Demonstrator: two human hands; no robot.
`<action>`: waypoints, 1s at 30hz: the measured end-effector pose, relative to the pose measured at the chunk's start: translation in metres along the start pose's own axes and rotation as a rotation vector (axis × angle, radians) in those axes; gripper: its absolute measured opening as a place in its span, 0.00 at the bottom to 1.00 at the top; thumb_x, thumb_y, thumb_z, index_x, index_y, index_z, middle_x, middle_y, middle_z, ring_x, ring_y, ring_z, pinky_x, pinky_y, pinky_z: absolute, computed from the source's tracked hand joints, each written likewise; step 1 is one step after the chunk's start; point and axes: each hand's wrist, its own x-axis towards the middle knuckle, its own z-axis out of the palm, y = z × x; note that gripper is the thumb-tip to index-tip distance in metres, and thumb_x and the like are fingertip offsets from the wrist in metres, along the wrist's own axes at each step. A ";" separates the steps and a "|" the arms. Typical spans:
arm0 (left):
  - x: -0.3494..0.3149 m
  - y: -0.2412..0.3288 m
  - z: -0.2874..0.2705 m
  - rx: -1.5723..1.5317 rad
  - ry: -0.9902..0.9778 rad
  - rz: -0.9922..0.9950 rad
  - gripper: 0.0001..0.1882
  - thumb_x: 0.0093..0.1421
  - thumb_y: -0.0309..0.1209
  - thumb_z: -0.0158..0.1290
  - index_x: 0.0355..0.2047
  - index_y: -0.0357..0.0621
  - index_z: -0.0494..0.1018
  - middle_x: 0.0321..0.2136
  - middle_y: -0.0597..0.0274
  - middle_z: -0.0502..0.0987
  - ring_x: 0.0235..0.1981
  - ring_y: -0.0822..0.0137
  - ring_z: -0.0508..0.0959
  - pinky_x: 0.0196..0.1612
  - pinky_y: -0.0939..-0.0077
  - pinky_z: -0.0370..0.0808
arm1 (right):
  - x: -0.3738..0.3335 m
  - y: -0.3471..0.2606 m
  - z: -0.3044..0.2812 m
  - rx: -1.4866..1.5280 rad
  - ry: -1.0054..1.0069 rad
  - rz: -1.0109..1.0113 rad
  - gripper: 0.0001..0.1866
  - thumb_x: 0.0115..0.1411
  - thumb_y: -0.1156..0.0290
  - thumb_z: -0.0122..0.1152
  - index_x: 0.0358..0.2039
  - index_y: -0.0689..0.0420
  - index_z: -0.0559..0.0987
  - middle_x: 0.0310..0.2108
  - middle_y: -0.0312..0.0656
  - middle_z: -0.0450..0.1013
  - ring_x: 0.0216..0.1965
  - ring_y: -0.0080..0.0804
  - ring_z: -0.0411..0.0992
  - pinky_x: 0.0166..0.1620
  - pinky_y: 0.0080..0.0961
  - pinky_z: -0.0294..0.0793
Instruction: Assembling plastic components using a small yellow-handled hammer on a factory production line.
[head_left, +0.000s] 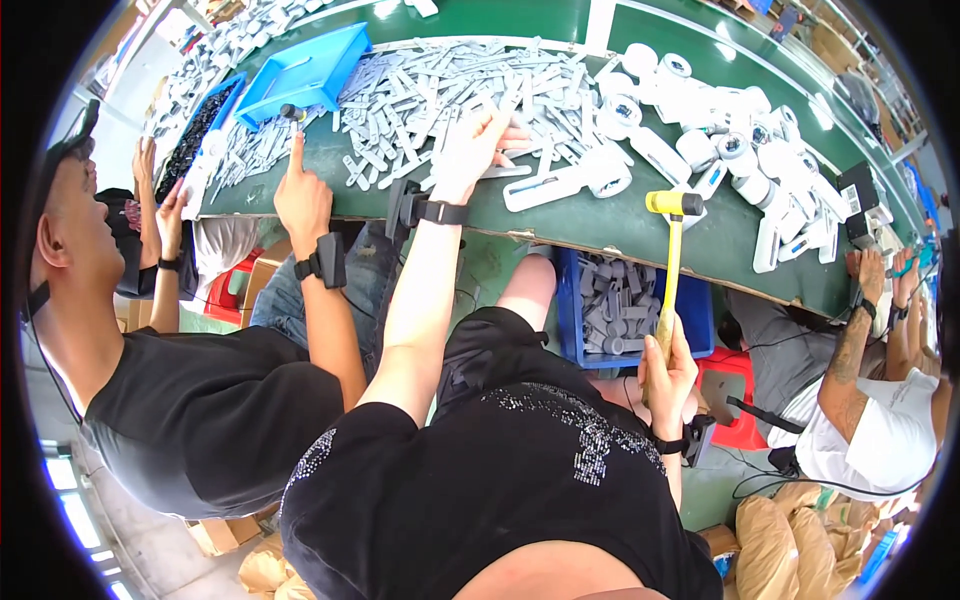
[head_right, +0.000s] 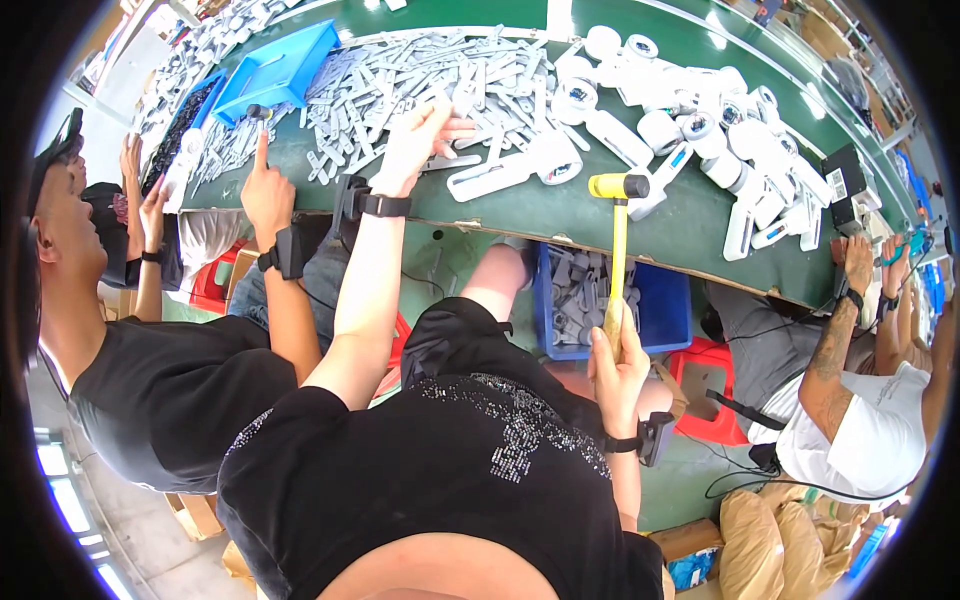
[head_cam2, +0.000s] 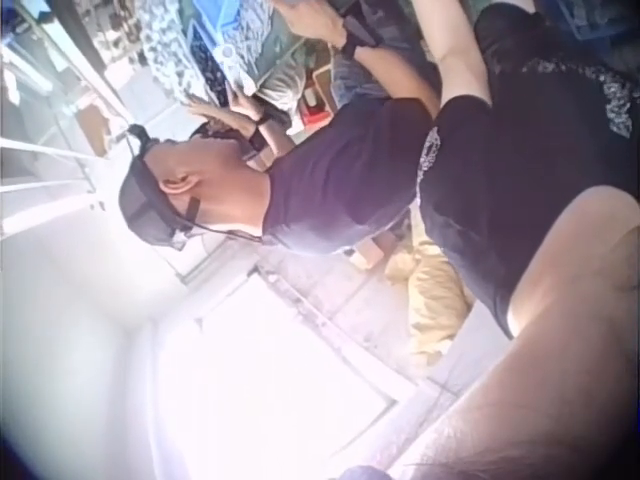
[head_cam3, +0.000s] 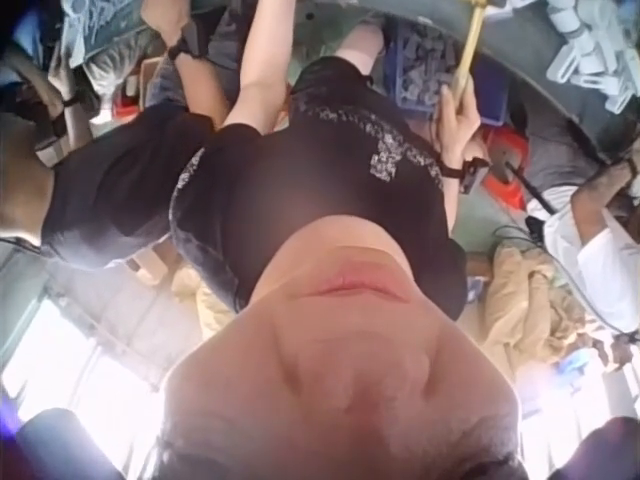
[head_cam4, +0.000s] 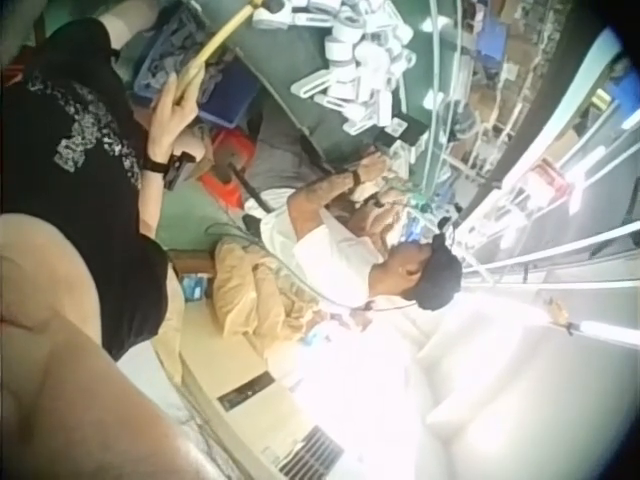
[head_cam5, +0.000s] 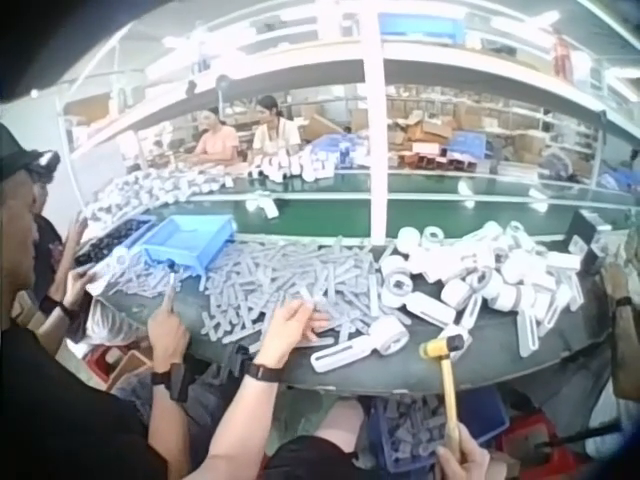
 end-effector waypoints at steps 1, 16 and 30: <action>-0.009 0.003 0.006 0.000 -0.005 -0.002 0.13 0.66 0.39 0.49 0.38 0.41 0.75 0.32 0.58 0.81 0.31 0.70 0.82 0.26 0.83 0.72 | 0.000 0.001 -0.001 0.015 -0.003 -0.001 0.27 0.61 0.82 0.55 0.61 0.59 0.66 0.24 0.28 0.67 0.16 0.10 0.59 0.18 0.10 0.58; -0.054 -0.018 0.064 0.858 0.216 0.490 0.06 0.52 0.32 0.59 0.30 0.45 0.77 0.29 0.58 0.74 0.30 0.58 0.74 0.35 0.66 0.71 | -0.006 0.001 -0.001 0.036 -0.011 0.005 0.27 0.61 0.80 0.56 0.61 0.59 0.66 0.21 0.26 0.65 0.15 0.10 0.58 0.18 0.10 0.57; -0.045 -0.020 0.059 0.955 0.088 0.624 0.07 0.57 0.28 0.55 0.36 0.47 0.79 0.28 0.59 0.72 0.33 0.58 0.75 0.36 0.68 0.73 | -0.003 0.003 -0.001 0.047 -0.053 0.001 0.27 0.62 0.81 0.55 0.62 0.60 0.64 0.23 0.30 0.66 0.15 0.12 0.59 0.17 0.10 0.58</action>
